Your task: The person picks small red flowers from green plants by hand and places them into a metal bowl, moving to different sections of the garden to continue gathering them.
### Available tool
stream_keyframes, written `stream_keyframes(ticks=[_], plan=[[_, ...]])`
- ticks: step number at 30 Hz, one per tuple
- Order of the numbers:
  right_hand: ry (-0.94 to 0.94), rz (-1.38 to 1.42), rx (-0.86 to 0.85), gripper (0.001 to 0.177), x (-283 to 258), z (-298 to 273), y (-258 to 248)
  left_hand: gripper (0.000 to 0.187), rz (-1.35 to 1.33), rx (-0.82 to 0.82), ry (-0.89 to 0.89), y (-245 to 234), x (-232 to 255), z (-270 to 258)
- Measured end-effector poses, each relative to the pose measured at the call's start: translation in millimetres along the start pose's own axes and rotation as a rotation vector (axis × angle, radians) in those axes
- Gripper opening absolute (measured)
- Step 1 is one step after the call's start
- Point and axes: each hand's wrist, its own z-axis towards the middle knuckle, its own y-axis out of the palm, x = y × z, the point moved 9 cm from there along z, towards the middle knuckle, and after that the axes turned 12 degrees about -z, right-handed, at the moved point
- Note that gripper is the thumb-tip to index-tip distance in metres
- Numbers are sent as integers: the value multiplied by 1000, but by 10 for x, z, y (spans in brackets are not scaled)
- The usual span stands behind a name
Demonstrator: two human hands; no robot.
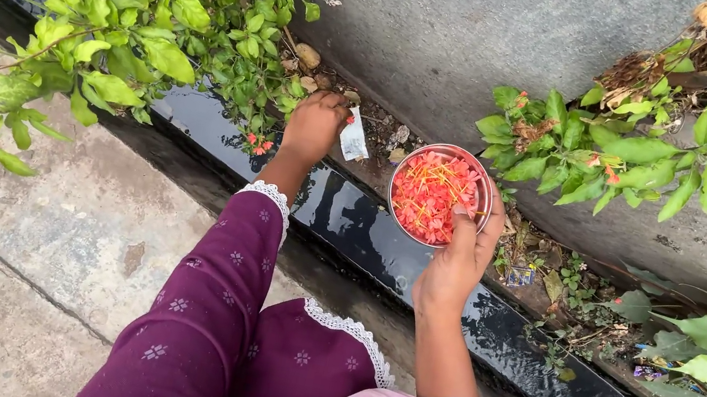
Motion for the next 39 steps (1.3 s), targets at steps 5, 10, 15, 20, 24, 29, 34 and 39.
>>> stream_keyframes(ticks=[5, 10, 15, 20, 24, 29, 34, 39], plan=[[22, 6, 11, 47, 11, 2, -15, 9, -63, 70, 50, -116, 125, 11], [16, 1, 16, 46, 35, 1, -45, 11, -55, 124, 128, -178, 264, 26], [8, 4, 17, 47, 24, -8, -52, 10, -92, 121, 108, -232, 323, 46], [9, 2, 23, 47, 17, -21, -52, 11, -78, 143, 150, -230, 339, 54], [-7, -9, 22, 48, 25, -18, -72, 11, -97, 152, 171, -287, 462, 73], [-25, 6, 11, 48, -43, -30, -57, 11, -149, 161, 167, -455, 675, 91], [-17, 3, 1, 48, -79, -42, -43, 10, -177, 237, 171, -822, 1003, 65], [-17, 18, -12, 47, -87, -35, -2, 16, -579, 372, -36, -1268, 1071, -4]])
